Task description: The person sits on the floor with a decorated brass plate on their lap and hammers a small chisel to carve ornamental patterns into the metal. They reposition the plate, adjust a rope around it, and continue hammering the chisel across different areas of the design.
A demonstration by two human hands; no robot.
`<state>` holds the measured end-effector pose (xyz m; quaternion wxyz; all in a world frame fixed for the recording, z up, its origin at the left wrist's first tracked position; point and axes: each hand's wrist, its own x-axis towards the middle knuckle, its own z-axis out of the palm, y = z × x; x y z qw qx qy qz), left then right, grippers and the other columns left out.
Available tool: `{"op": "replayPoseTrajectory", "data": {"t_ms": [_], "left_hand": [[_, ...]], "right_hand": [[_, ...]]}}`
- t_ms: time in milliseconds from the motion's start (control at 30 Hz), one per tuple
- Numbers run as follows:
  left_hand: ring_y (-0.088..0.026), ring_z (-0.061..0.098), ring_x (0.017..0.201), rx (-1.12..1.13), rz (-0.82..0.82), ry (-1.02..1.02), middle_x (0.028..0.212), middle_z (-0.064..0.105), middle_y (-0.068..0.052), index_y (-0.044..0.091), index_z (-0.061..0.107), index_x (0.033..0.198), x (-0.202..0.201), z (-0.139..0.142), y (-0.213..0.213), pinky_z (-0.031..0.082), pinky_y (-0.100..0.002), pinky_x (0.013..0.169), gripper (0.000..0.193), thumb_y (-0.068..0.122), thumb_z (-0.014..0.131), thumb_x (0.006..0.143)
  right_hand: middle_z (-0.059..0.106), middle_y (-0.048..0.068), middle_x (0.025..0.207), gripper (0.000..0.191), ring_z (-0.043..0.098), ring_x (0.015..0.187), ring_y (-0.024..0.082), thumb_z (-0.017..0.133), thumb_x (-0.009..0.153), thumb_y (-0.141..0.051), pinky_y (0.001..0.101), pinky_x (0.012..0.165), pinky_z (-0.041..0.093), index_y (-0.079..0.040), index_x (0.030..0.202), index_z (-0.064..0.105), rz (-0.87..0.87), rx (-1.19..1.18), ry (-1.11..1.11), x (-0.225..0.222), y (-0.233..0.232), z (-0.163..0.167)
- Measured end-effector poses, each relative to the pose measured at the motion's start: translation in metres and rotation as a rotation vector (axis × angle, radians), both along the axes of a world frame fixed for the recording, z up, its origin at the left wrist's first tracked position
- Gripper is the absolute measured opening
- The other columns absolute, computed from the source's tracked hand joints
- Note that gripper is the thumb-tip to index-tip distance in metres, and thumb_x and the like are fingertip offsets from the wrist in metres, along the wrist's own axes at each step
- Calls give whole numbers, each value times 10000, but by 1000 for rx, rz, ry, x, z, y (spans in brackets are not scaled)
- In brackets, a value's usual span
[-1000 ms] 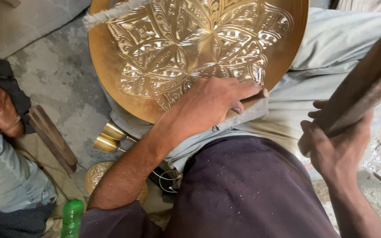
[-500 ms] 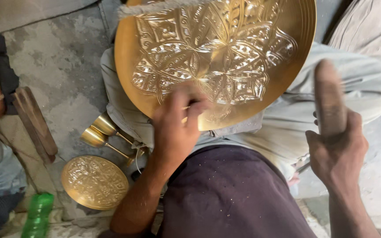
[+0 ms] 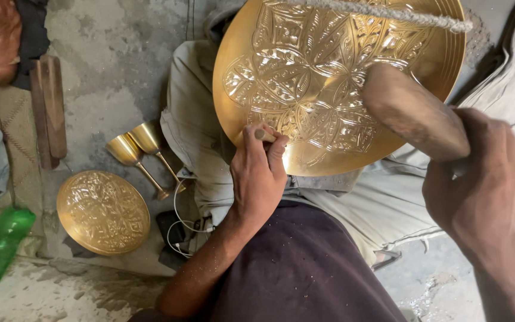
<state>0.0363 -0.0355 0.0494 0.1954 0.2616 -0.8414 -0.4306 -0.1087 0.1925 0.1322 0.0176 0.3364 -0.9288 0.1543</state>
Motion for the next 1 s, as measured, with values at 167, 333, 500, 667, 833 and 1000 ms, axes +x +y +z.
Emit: {"op": "replayPoseTrajectory", "data": {"t_ms": [167, 333, 500, 667, 833, 1000], "left_hand": [[-354, 713, 864, 5, 21, -30, 954, 666, -150, -6, 521, 1188, 1, -2, 2, 551, -449, 724, 320, 283, 612, 1083], [-334, 714, 867, 23, 30, 31, 984, 662, -143, -9, 514, 1224, 1, -3, 4, 578, -423, 734, 346, 292, 609, 1081], [-356, 674, 852, -91, -53, -8, 951, 638, -135, 35, 554, 1141, 0, -3, 1, 532, -458, 730, 233, 226, 666, 1070], [-364, 665, 846, 5, -120, -13, 942, 618, -141, 5, 546, 1182, -5, 2, -5, 534, -453, 728, 262, 161, 695, 1033], [-365, 695, 892, 52, -171, -49, 973, 652, -141, 11, 549, 1180, -11, 7, -9, 541, -458, 742, 278, 118, 717, 986], [-407, 682, 930, -1, -192, -91, 1013, 657, -180, 9, 547, 1162, -13, 9, -10, 524, -492, 758, 284, 103, 739, 975]], "right_hand": [[660, 130, 1205, 349, 605, 988, 271, 661, 1039, 73, 373, 898, 474, -31, 1364, 587, 247, 157, 241, -22, -26, 27], [670, 163, 1110, 440, 649, 974, 317, 678, 902, 57, 430, 895, 488, 5, 1337, 629, 363, 55, 152, -26, -68, 52], [691, 95, 1023, 261, 691, 891, 261, 688, 966, -105, 410, 833, 533, -75, 1224, 666, 461, 218, 403, -28, -85, 66], [680, 178, 1049, 374, 697, 917, 339, 678, 909, -6, 456, 845, 563, -18, 1283, 663, 444, 283, 176, -35, -76, 65], [660, 189, 1156, 443, 682, 1044, 373, 682, 948, 76, 442, 919, 562, -5, 1382, 636, 317, 177, 36, -35, -64, 55], [656, 191, 1169, 382, 676, 1006, 350, 708, 986, 51, 426, 846, 559, -13, 1356, 634, 363, 173, 83, -32, -59, 47]]}}
